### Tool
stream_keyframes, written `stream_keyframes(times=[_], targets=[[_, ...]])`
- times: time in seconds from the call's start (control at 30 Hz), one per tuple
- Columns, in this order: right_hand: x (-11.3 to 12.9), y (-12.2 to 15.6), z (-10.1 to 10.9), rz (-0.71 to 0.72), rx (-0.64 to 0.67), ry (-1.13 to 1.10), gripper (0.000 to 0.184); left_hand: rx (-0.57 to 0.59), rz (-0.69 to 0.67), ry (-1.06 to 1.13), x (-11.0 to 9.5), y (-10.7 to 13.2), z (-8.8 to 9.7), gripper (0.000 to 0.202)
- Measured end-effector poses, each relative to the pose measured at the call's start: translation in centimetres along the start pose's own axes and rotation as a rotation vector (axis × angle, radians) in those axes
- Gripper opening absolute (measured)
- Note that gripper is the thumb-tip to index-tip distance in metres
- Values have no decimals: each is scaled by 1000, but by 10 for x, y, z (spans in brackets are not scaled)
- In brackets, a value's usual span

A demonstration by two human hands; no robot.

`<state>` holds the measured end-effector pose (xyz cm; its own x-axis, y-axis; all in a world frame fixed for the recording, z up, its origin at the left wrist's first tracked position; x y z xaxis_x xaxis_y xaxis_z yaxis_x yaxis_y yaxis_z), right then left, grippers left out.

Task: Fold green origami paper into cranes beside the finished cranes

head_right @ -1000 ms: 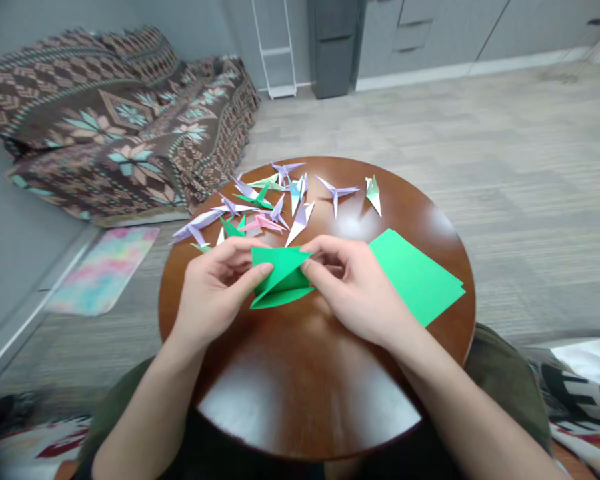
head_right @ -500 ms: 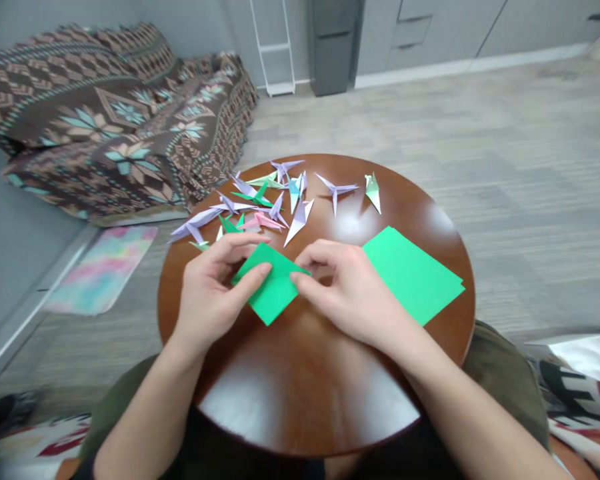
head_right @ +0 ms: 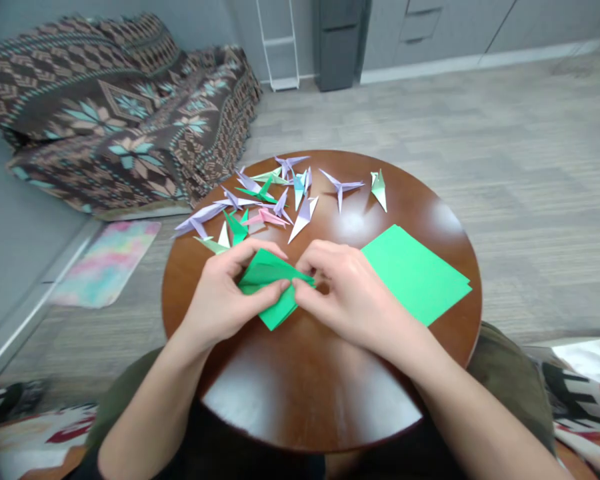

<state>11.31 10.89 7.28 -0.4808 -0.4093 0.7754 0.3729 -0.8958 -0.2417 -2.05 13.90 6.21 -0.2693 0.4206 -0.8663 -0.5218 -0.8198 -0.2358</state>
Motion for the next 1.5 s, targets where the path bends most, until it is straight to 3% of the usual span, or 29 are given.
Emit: stream_keyframes(times=[0.4, 0.63, 0.87, 1.07, 1.2, 1.27, 1.4, 1.5], targets=[[-5, 3, 2, -35, 37, -45, 14, 10, 28, 106, 4, 0, 3, 24], [-14, 5, 4, -114, 71, -93, 12, 117, 44, 175, 9, 1, 1, 27], [-18, 6, 14, -127, 19, -65, 10, 130, 46, 147, 16, 3, 9, 26], [-27, 10, 28, -150, -70, -47, 11, 127, 50, 66, 19, 3, 28, 28], [-24, 9, 27, -134, -72, -53, 11, 38, -23, 106, 14, 2, 46, 20], [-19, 7, 20, -127, -40, -69, 12, 49, -60, 131, 9, 1, 42, 18], [-14, 6, 13, -122, -29, -93, 12, 149, 11, 69, 10, 3, 18, 15], [-16, 7, 12, -144, -18, -90, 12, 92, 47, 98, 15, 4, 16, 16]])
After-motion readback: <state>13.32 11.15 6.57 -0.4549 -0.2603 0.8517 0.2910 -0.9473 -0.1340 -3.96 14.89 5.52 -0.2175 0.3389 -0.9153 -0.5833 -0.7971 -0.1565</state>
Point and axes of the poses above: each hand's wrist, its own y-axis away from the middle knuckle, its own z-axis out of the back of the hand, x = y × z, the point moved 9 cm from there along -y, towards the middle knuckle, and after that the axes turned 5 degrees about x, right-handed, at the moved point
